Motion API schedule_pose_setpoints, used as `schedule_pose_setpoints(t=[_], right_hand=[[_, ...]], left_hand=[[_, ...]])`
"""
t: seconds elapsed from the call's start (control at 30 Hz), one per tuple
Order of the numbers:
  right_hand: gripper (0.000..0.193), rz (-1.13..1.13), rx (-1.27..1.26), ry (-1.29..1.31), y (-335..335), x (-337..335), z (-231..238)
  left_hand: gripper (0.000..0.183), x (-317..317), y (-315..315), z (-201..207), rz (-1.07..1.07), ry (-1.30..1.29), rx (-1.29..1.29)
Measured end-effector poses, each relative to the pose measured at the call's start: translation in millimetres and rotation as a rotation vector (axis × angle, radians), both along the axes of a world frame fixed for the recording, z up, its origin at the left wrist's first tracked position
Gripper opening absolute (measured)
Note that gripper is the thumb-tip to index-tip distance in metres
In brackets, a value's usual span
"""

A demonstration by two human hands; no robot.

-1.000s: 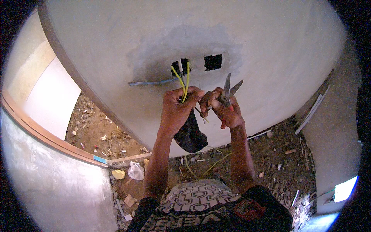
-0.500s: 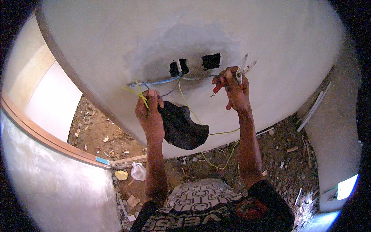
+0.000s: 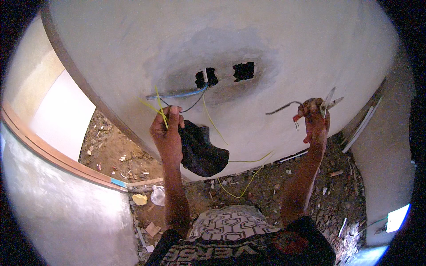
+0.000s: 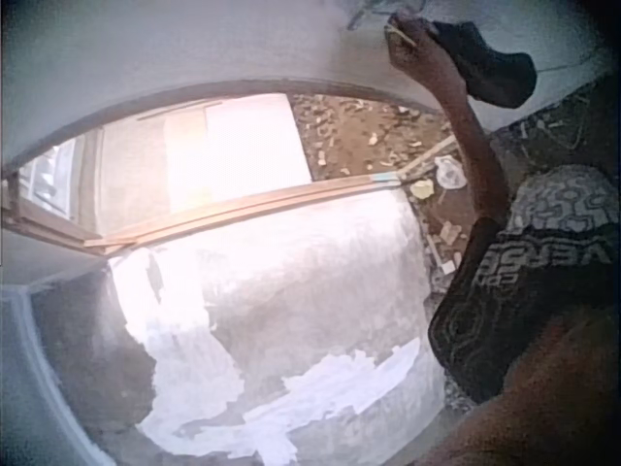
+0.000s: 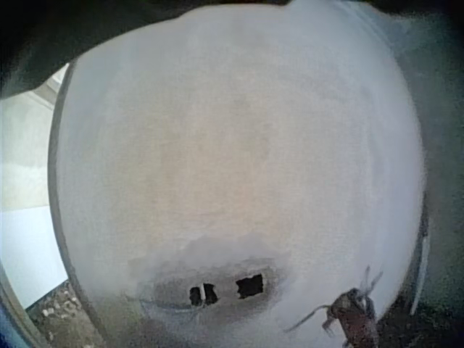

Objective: The person uses pliers to strip the insulation from electrical wires and feeds them into holes in the ceiling. They repeatedly pull, cut, and insert wires into the ceiling openings while working in a cluttered room.

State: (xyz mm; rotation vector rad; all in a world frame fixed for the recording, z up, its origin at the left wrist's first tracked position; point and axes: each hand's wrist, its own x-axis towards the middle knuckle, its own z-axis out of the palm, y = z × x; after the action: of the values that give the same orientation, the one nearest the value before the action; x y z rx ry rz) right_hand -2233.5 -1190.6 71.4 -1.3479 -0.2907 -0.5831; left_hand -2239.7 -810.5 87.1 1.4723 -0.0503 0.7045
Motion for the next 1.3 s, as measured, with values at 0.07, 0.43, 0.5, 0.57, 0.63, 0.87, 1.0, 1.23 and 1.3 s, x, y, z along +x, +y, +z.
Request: schedule_pose_setpoints(t=[0.07, 0.43, 0.5, 0.57, 0.63, 0.87, 1.0, 1.23, 1.3], right_hand=[[0.021, -0.007, -0.130, 0.076, -10, -4, -20], [0.020, -0.079, -0.868, 0.086, 114, -5, -4], [0.022, -0.057, -0.742, 0.005, 140, -1, 1], [0.028, 0.016, -0.616, 0.071, 159, 6, 8], [0.036, 0.131, -0.495, 0.286, 170, 13, 19], [0.040, 0.360, -0.419, 0.437, 187, 32, 33], [0.025, 0.424, -0.375, 0.373, 187, 44, 19], [0.025, 0.316, -0.373, 0.366, 193, 38, 31], [0.027, 0.292, -0.417, 0.404, 194, 31, 39]], left_hand=[[0.018, -3, -2, -3, -0.047, 0.027, -0.023], [0.022, -18, -8, -6, -0.205, 0.042, 0.022], [0.023, -20, -11, -9, -0.212, 0.040, 0.101], [0.024, -23, -18, -11, -0.248, 0.039, 0.134], [0.026, -26, -29, -9, -0.322, 0.040, 0.112], [0.033, -25, -39, -18, -0.397, 0.093, 0.219], [0.034, -25, -36, -18, -0.385, 0.123, 0.173], [0.027, -14, -27, -18, -0.190, 0.021, 0.186], [0.020, -8, -25, -10, -0.007, 0.018, 0.225]])
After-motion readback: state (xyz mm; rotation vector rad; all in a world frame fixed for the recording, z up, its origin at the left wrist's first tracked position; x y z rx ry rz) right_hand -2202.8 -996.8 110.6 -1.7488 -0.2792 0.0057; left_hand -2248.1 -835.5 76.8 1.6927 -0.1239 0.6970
